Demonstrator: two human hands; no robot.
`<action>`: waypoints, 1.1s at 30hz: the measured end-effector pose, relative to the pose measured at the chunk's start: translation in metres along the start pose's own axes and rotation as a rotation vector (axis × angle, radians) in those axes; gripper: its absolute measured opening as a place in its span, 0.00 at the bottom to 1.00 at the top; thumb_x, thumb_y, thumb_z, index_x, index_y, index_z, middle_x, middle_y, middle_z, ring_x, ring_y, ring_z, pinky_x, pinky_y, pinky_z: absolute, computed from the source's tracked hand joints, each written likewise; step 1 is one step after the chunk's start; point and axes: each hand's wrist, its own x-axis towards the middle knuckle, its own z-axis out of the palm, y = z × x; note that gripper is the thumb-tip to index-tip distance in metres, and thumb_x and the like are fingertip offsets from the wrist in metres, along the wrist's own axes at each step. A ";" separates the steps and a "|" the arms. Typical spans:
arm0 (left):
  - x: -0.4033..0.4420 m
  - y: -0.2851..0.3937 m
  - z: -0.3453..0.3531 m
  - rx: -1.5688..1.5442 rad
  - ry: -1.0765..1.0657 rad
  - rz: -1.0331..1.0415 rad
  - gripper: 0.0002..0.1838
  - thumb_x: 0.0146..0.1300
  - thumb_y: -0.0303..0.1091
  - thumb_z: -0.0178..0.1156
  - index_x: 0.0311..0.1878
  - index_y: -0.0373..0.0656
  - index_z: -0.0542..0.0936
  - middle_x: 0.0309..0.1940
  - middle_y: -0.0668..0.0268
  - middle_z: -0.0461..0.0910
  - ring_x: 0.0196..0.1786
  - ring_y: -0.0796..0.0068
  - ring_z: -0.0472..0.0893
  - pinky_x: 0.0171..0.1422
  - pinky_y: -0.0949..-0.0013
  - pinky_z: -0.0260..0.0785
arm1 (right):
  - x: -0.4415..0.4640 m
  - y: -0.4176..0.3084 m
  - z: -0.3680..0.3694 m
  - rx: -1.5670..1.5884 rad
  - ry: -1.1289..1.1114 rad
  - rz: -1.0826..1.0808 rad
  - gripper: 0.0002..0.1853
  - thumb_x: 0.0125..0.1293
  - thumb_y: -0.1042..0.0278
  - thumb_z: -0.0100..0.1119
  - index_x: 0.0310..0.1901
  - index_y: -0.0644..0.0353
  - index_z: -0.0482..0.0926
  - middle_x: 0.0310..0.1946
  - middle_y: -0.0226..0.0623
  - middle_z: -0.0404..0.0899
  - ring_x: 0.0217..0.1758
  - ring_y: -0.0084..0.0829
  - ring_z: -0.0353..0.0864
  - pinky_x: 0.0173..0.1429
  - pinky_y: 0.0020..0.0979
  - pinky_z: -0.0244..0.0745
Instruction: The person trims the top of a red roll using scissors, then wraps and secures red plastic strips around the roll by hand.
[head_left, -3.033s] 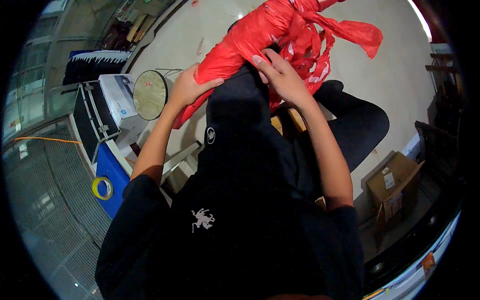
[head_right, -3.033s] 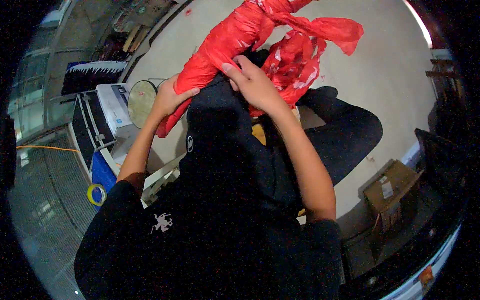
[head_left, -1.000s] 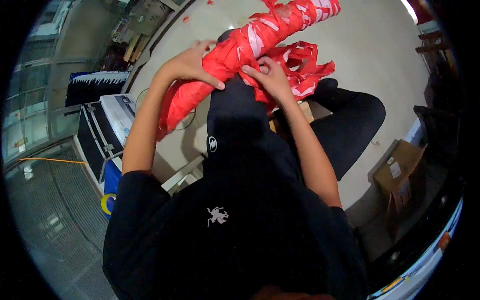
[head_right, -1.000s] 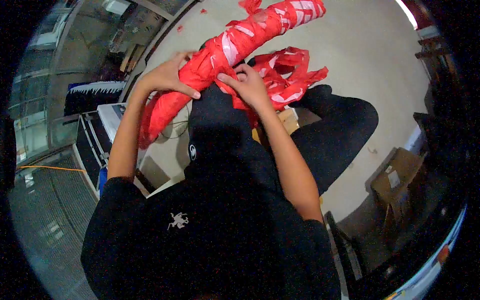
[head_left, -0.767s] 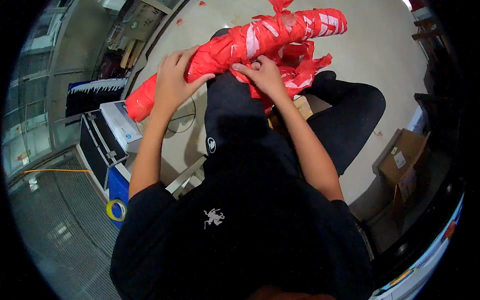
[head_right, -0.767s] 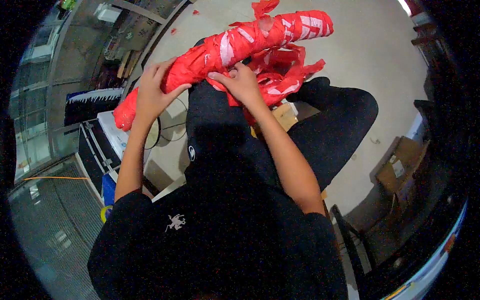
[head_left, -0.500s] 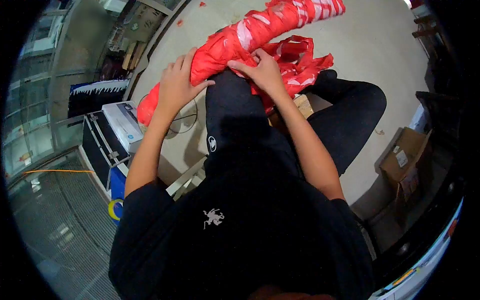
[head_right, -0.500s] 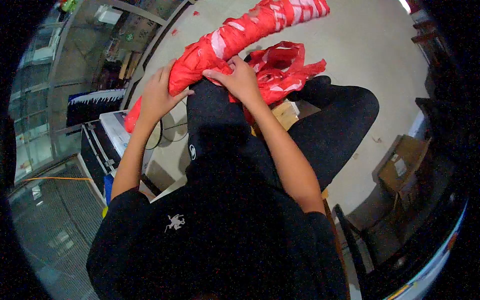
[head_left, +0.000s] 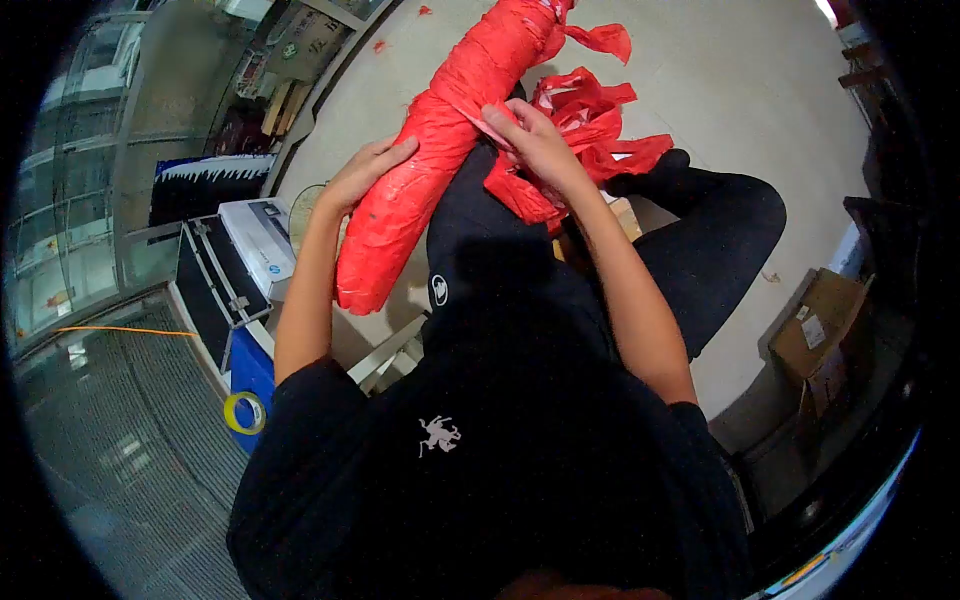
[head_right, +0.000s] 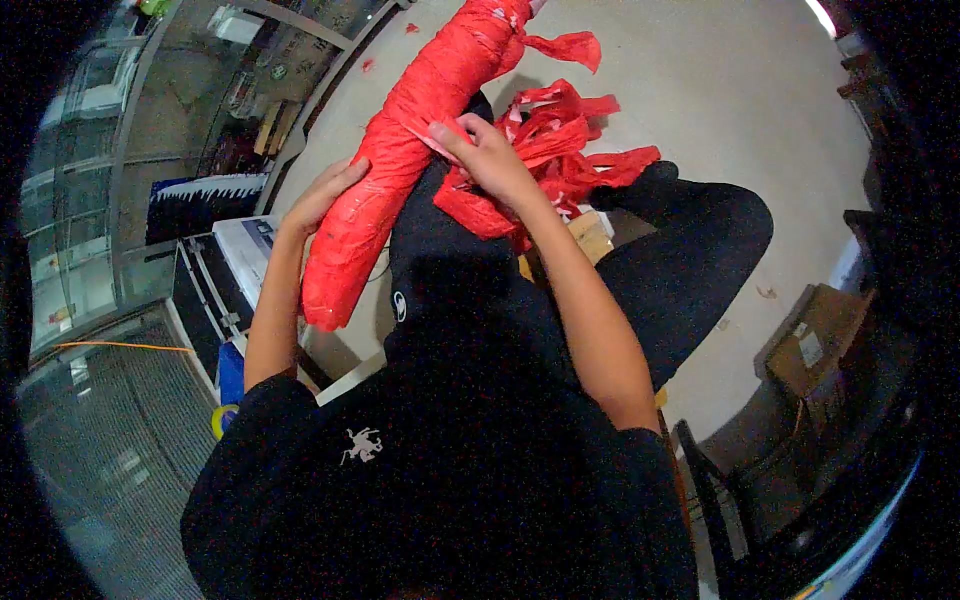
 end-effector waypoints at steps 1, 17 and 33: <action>-0.001 0.003 -0.002 0.308 0.073 -0.041 0.40 0.67 0.56 0.61 0.72 0.37 0.63 0.61 0.56 0.76 0.55 0.73 0.80 0.59 0.66 0.72 | 0.003 0.005 0.002 -0.112 0.029 -0.141 0.21 0.68 0.47 0.63 0.39 0.61 0.77 0.31 0.27 0.76 0.34 0.20 0.72 0.40 0.26 0.69; 0.007 -0.012 0.027 0.968 0.526 0.246 0.50 0.48 0.69 0.70 0.62 0.36 0.69 0.41 0.52 0.83 0.41 0.55 0.85 0.44 0.60 0.76 | 0.000 -0.012 -0.003 -0.609 0.090 -0.155 0.25 0.60 0.45 0.71 0.35 0.63 0.81 0.20 0.28 0.76 0.20 0.19 0.72 0.27 0.25 0.67; -0.008 -0.036 0.078 0.857 0.800 0.556 0.42 0.59 0.52 0.68 0.69 0.36 0.64 0.55 0.45 0.76 0.54 0.48 0.79 0.59 0.54 0.70 | -0.008 0.004 -0.024 -0.404 -0.045 0.114 0.18 0.62 0.48 0.70 0.38 0.57 0.84 0.20 0.19 0.70 0.19 0.14 0.65 0.23 0.22 0.57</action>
